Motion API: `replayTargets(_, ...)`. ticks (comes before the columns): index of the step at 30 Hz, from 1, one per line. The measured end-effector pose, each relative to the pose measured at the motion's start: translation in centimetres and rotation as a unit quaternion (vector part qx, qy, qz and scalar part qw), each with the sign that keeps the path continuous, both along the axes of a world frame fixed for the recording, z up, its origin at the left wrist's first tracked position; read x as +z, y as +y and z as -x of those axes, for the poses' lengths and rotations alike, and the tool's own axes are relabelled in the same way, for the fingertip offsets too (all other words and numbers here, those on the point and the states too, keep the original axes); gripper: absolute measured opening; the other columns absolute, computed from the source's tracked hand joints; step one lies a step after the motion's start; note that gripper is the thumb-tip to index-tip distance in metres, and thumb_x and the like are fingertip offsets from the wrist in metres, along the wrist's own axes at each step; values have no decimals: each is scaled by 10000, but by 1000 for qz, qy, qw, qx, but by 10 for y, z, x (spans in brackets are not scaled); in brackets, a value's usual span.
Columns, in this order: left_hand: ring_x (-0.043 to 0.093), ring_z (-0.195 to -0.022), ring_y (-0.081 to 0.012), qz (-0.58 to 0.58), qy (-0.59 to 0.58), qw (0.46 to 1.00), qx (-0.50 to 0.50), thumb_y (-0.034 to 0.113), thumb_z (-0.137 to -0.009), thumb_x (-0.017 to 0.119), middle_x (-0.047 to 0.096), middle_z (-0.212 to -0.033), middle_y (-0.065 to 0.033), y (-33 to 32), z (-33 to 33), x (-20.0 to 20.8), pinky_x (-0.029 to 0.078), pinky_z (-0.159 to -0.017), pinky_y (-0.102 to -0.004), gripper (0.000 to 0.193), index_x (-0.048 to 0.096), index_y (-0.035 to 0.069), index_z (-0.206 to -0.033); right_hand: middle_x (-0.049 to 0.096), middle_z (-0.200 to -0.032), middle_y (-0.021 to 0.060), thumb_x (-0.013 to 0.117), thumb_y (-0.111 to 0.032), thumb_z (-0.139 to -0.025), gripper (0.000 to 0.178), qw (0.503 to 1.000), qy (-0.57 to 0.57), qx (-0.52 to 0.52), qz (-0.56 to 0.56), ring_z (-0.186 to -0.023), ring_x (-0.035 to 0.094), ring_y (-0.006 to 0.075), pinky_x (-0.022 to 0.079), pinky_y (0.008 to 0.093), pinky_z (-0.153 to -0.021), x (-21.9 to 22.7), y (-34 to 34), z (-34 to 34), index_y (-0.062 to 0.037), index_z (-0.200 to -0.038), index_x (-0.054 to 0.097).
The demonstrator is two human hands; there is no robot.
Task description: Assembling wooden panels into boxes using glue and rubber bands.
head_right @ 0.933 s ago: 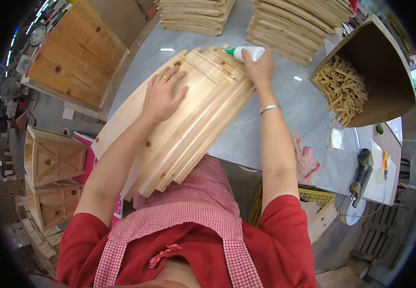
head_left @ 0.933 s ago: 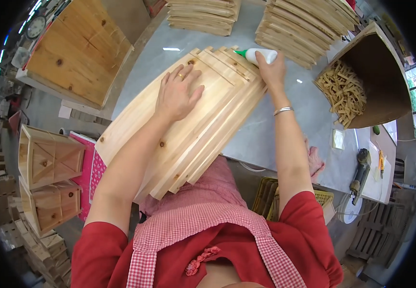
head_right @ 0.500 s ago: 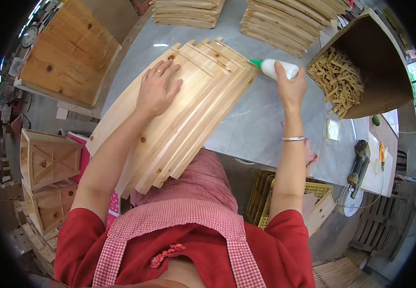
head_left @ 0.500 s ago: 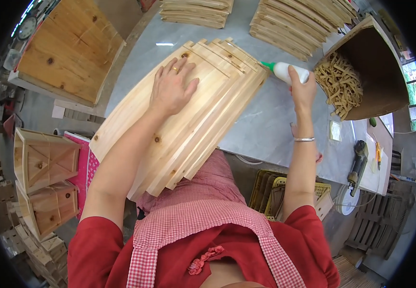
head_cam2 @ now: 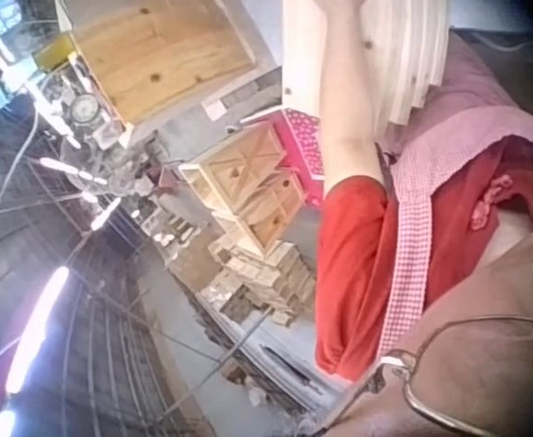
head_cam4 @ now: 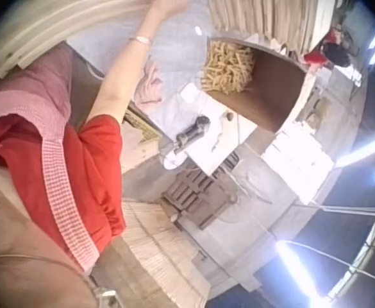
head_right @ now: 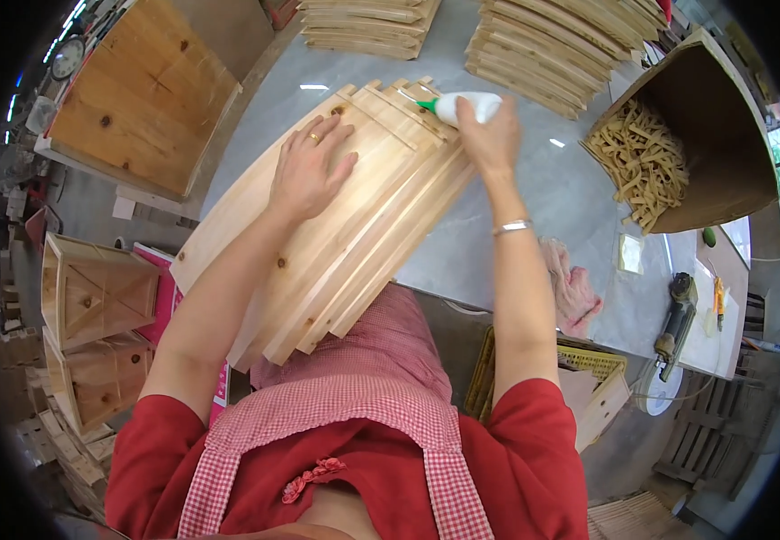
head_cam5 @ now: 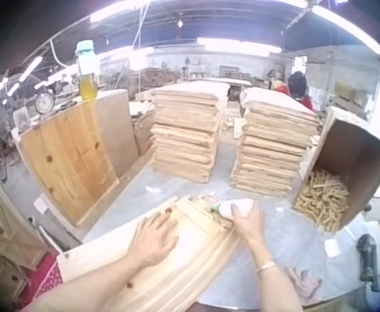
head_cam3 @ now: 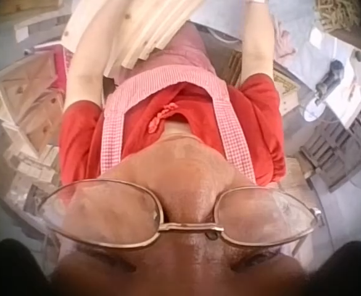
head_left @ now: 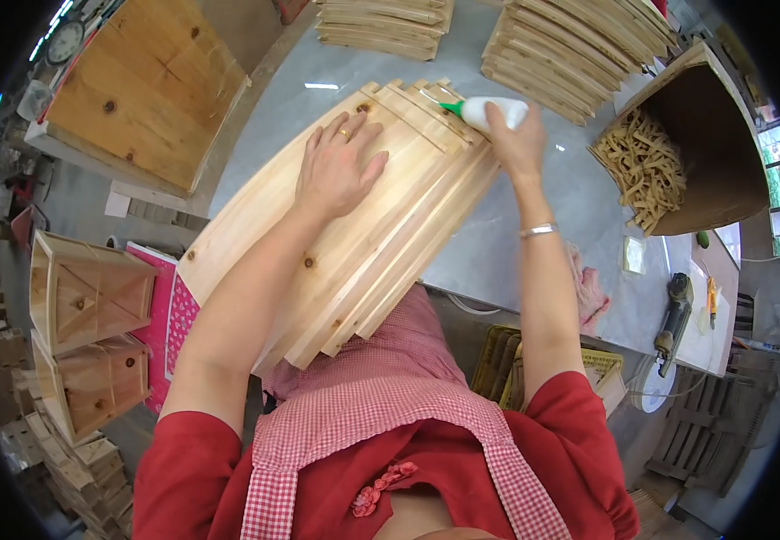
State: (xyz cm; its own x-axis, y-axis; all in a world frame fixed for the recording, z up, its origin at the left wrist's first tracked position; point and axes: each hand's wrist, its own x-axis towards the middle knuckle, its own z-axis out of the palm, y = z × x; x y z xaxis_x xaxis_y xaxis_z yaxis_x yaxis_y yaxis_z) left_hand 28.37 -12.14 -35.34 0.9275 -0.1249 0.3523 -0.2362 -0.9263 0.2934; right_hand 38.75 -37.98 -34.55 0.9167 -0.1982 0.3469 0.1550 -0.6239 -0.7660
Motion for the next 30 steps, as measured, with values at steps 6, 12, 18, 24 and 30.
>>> replayTargets(6, 374, -1373, -314, -10, 13, 1000, 14, 346, -915, 575, 468, -1441, -134, 4, 1, 3, 266, -1131, -491, 445, 566, 130, -1303, 682, -956, 251, 765, -383, -769, 578, 998, -16, -38, 51, -898, 677, 378, 523, 430, -800, 8, -61, 48, 74, -1069, 575)
replayTargets(12, 367, -1379, -316, 0, 23, 1000, 17, 350, -914, 575, 465, -1447, -124, 2, 2, 2, 262, -1136, -495, 444, 566, 142, -1306, 683, -936, 214, 778, -387, -770, 544, 970, 92, -23, -224, -877, 673, 326, 521, 416, -795, 29, -12, 48, 58, -1021, 591)
replayTargets(18, 375, -1373, -317, 10, 17, 1000, 15, 352, -913, 582, 474, -1440, -115, -1, 3, 1, 267, -1134, -491, 440, 572, 147, -1303, 681, -923, 244, 774, -405, -762, 579, 997, -39, -1, -62, -881, 672, 379, 519, 430, -793, 1, 64, 9, 58, -1047, 573)
replayTargets(24, 379, -1370, -321, 21, 6, 1000, 7, 354, -908, 586, 475, -1440, -119, 3, 1, -3, 267, -1132, -500, 438, 578, 149, -1296, 671, -965, 265, 756, -371, -770, 558, 999, -33, 20, -16, -909, 666, 394, 515, 436, -799, 17, 44, 27, 51, -1081, 566)
replayTargets(30, 374, -1372, -323, 1, 8, 1000, 17, 366, -911, 576, 463, -1451, -116, 9, 0, -2, 258, -1137, -502, 454, 559, 155, -1312, 673, -964, 253, 756, -363, -785, 540, 998, -28, -7, 48, -896, 669, 370, 518, 425, -794, 27, -11, 69, 49, -1079, 569)
